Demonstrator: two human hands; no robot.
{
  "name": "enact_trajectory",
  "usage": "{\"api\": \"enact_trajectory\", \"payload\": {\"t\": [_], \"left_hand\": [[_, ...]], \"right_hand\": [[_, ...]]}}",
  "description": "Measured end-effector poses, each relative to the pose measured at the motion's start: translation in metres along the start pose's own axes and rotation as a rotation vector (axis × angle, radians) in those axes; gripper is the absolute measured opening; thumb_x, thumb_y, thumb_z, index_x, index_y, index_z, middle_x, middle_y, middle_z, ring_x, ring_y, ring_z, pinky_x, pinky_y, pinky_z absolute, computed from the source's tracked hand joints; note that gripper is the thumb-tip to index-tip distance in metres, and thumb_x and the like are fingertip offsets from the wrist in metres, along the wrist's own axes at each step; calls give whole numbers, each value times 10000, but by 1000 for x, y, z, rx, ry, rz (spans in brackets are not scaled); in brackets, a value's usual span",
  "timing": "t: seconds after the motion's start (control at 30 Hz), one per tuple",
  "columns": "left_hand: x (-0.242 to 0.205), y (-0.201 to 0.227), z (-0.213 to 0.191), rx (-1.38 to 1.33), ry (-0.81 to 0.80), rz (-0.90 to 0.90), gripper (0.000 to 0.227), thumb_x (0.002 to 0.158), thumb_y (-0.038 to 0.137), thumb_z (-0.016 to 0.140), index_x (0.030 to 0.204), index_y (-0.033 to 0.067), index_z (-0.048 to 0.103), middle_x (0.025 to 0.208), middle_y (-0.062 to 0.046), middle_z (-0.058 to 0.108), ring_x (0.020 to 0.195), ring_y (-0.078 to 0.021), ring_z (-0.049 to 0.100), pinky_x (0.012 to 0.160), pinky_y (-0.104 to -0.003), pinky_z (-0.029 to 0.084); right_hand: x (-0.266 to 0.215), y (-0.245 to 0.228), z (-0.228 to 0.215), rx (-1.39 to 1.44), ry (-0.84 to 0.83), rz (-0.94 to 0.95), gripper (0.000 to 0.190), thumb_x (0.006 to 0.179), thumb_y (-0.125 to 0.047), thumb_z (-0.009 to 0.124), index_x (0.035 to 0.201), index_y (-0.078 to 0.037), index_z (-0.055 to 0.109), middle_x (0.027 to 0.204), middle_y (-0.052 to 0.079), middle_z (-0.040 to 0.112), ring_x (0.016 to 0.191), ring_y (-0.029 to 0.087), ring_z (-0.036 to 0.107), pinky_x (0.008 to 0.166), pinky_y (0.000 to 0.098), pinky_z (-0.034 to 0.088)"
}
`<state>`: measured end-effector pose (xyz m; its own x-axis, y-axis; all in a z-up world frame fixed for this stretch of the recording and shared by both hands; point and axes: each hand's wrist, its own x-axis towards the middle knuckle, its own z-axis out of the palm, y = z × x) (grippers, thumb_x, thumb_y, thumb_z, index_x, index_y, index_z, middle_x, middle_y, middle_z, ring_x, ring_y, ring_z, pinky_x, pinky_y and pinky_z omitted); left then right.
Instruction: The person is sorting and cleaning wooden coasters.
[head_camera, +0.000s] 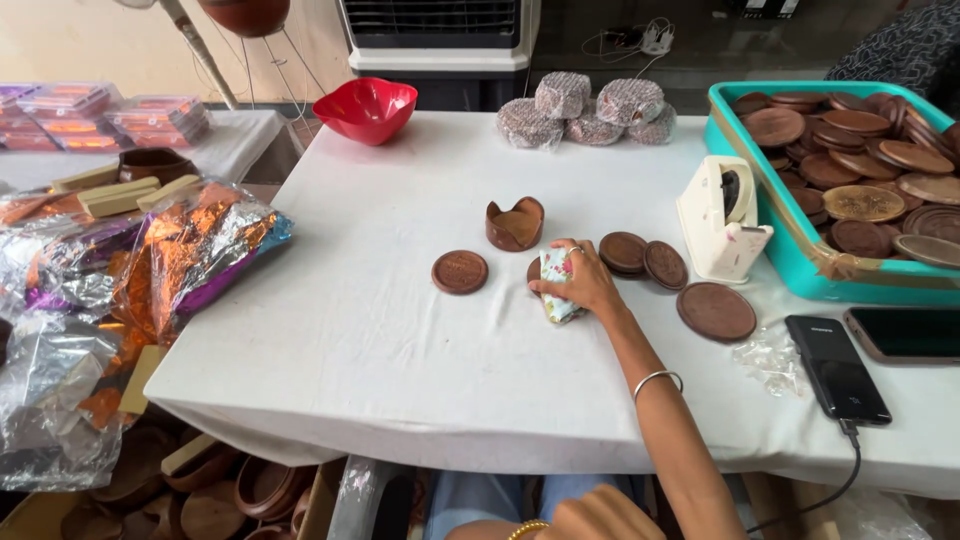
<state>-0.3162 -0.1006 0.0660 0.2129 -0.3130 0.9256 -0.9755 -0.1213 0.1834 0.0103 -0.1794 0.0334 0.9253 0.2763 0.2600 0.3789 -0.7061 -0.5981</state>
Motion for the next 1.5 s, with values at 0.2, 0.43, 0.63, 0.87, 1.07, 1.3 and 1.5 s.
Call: {"api": "enact_trajectory", "payload": {"t": [0.2,0.43,0.63,0.87,1.07,1.3,1.5], "left_hand": [[76,-110,-17,152,-1,151,133,790,33,695,920,62,698,935,-67,707,825,-245,713,665,-358,558],[44,-281,-36,427,106,-308,598,865,257,735,1380,20,547,1388,-180,608,1184,-372,645,942,-436,568],[-10,-334,-25,66,-51,-894,599,973,354,713,1435,36,502,1283,-209,701,1146,-317,726,973,-407,587],[-23,-333,-26,-646,228,-1145,406,1010,171,650,1321,-80,580,1143,-150,722,973,-232,717,821,-381,632],[-37,-344,-18,-621,239,-999,361,971,28,539,1331,4,557,1180,-104,724,1058,-182,712,876,-352,626],[-11,-301,-4,-93,-7,-735,318,903,2,714,1214,16,649,1032,-166,787,953,-247,796,855,-368,640],[2,-281,-7,367,-138,-605,495,781,27,733,1263,15,619,930,-221,752,746,-427,695,643,-491,537]], "right_hand": [[0,-1,-12,69,-28,101,869,589,-544,914,1287,-98,648,1094,167,731,1043,266,718,934,380,565],[8,30,-13,202,137,-35,460,741,-158,820,1171,-36,711,762,104,762,669,153,699,647,326,555],[12,26,-2,737,341,-85,383,863,-291,845,1104,-29,706,824,58,735,682,98,667,638,275,549],[-3,-3,-11,426,781,-225,389,952,-339,733,1218,-61,673,976,82,762,825,176,729,760,314,594],[-14,-37,-23,-340,857,-668,471,1020,-490,468,1330,-161,600,1376,227,644,1238,384,642,1057,503,508],[22,67,12,965,374,-93,719,1073,-626,320,1242,-31,689,1049,171,751,868,239,742,819,386,614],[38,97,44,1030,130,63,807,1090,-694,342,1298,34,622,1053,227,632,858,292,664,806,461,574]]}}
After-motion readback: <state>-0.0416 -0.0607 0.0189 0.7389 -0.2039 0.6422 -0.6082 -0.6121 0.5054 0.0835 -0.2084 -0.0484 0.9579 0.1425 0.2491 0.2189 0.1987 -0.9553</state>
